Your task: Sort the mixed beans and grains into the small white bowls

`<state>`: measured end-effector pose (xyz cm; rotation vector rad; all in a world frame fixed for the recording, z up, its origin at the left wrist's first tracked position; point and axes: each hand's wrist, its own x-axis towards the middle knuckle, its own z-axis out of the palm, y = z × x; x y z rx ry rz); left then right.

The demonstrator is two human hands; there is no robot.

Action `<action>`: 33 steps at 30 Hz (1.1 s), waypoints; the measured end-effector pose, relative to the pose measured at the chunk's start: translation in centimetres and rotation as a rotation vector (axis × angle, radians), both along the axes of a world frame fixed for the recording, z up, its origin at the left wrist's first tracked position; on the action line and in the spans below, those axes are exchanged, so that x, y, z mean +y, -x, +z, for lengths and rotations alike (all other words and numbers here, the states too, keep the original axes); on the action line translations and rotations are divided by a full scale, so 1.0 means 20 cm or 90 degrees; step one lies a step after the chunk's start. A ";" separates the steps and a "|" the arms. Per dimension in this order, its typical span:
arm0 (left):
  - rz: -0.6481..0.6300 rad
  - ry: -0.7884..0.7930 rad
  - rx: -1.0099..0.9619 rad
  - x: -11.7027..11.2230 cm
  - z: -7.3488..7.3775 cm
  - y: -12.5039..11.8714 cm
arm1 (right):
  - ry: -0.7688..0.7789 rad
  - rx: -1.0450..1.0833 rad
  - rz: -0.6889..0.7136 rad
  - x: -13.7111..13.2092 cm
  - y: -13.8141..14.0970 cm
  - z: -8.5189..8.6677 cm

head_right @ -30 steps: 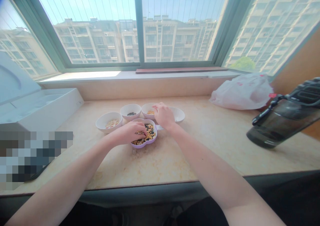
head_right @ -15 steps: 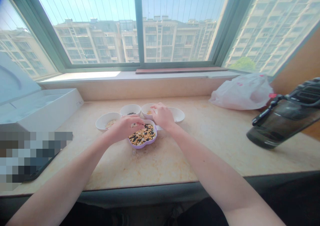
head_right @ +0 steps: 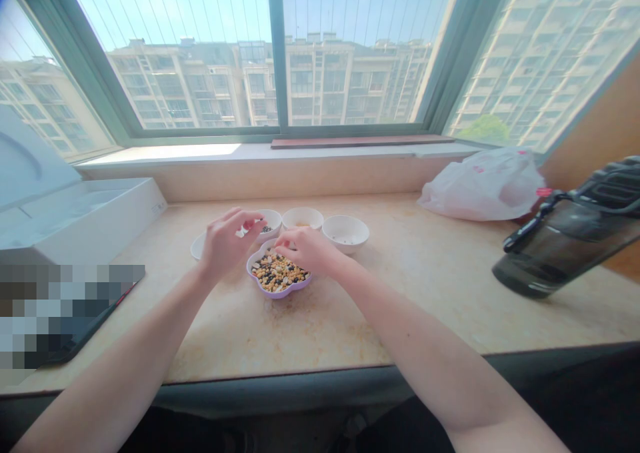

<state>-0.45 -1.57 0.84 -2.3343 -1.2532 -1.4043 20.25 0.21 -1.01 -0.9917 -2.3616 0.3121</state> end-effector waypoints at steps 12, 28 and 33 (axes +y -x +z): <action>0.158 0.179 0.232 0.17 -0.04 0.06 | 0.040 -0.131 0.085 -0.03 0.05 -0.03; 0.184 0.229 0.209 0.17 -0.05 0.07 | 0.120 -0.102 0.079 -0.01 0.05 -0.05; 0.189 0.259 0.208 0.14 -0.04 0.06 | 0.109 -0.105 0.076 -0.02 0.05 -0.03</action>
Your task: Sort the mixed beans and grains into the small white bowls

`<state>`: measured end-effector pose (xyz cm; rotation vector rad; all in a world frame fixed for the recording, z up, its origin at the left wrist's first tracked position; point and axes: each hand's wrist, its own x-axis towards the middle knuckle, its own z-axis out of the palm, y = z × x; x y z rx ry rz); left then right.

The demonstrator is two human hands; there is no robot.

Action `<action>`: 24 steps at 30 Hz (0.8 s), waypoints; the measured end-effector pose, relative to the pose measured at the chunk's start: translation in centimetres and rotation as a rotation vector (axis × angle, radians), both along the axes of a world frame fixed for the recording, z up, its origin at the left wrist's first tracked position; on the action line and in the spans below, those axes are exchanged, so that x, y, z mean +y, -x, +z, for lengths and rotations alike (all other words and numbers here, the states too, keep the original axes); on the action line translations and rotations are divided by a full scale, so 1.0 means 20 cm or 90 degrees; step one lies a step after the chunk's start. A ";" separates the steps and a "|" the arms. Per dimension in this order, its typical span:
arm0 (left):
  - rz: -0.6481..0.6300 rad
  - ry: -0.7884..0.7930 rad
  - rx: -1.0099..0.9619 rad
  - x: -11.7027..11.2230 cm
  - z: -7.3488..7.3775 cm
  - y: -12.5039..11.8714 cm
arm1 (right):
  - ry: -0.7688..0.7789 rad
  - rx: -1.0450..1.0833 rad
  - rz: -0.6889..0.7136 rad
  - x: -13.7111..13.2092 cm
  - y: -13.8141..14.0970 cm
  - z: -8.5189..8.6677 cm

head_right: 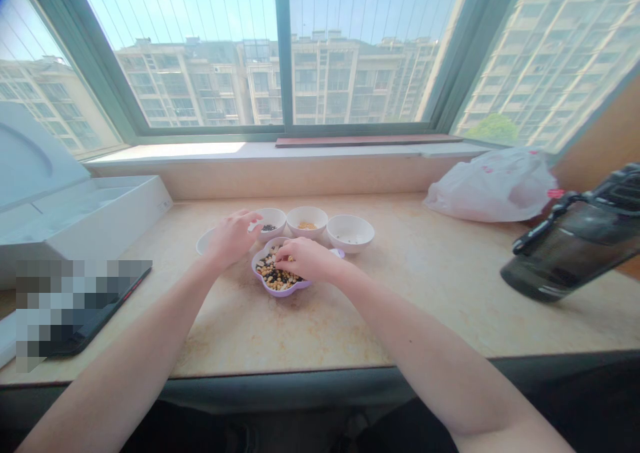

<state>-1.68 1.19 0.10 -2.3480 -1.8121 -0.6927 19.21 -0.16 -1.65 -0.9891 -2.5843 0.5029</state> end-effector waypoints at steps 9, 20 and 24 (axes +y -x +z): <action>-0.055 0.067 -0.063 -0.02 0.00 -0.01 | 0.193 0.288 -0.037 0.00 -0.02 0.05; -0.226 0.076 -0.045 -0.15 0.03 -0.10 | 0.581 0.721 -0.051 0.01 -0.06 0.14; -0.213 0.004 -0.141 -0.16 0.04 -0.12 | 0.600 0.721 -0.066 0.01 -0.06 0.14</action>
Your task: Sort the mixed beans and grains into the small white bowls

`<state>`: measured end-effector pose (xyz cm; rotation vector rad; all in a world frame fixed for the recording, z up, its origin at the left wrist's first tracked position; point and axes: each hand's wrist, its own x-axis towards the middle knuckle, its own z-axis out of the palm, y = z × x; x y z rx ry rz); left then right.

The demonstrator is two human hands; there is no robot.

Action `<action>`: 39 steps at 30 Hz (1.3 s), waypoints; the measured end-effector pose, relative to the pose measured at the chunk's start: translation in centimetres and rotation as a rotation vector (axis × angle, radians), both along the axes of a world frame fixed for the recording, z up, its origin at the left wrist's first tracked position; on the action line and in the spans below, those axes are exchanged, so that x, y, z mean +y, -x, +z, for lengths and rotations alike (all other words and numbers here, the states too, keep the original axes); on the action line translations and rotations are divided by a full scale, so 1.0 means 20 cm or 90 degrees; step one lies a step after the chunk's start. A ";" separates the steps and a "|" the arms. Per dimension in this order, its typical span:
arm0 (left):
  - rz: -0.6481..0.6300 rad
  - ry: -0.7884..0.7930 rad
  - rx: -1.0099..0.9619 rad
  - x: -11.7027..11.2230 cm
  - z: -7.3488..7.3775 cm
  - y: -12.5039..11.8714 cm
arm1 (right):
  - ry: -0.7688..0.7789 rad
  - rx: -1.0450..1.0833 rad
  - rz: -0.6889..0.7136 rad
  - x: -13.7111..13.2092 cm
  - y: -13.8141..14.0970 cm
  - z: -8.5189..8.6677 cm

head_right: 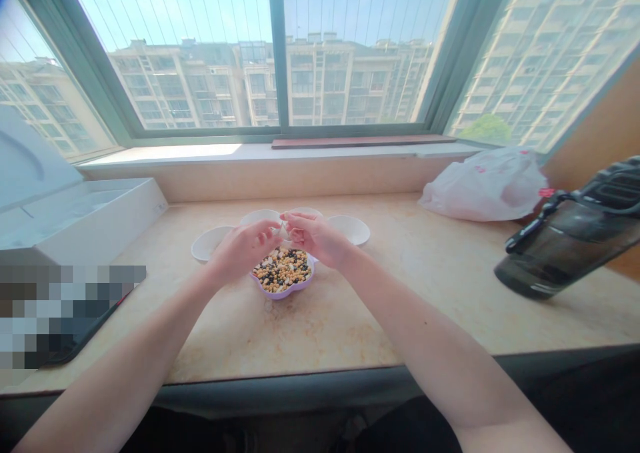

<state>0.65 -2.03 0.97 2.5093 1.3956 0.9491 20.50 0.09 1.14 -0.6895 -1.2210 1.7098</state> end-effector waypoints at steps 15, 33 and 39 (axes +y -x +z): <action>-0.094 -0.094 -0.090 0.03 0.00 0.03 | -0.068 -0.134 0.080 -0.01 0.03 -0.05; 0.440 0.199 0.296 0.13 0.06 0.25 | -0.603 -0.739 0.085 -0.05 0.03 -0.07; 0.439 0.190 0.280 0.12 0.06 0.24 | -0.606 -0.831 0.077 -0.06 0.02 -0.05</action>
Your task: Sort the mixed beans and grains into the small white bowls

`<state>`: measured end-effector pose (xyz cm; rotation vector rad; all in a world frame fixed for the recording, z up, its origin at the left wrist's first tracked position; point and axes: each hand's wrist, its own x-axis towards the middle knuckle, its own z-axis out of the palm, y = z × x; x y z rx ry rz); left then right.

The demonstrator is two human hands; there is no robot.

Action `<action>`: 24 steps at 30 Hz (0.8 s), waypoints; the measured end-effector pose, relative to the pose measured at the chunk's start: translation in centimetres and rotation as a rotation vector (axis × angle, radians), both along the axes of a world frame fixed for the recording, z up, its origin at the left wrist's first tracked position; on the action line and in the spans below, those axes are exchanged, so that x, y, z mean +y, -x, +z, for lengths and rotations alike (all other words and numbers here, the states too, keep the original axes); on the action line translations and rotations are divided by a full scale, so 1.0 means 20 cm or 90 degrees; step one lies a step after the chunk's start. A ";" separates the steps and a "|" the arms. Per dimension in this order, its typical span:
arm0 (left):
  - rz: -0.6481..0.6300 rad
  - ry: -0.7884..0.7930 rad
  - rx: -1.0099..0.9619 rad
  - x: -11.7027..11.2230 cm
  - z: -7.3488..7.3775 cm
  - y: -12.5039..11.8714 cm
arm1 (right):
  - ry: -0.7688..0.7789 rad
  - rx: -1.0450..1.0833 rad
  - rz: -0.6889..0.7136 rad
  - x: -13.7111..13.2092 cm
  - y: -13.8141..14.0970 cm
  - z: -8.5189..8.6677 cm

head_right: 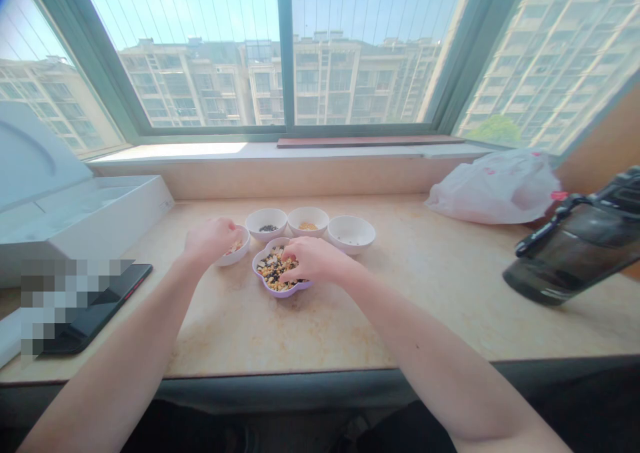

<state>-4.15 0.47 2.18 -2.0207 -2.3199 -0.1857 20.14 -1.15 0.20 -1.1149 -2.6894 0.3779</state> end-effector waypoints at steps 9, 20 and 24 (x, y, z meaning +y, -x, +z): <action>-0.067 -0.041 -0.033 -0.04 -0.01 -0.07 | 0.008 -0.088 -0.012 -0.01 -0.02 0.04; -0.089 -0.065 -0.046 -0.07 0.01 -0.10 | 0.000 -0.038 0.019 0.04 -0.02 -0.05; -0.103 -0.062 -0.054 -0.06 0.00 -0.10 | -0.010 -0.038 0.047 0.05 -0.02 -0.05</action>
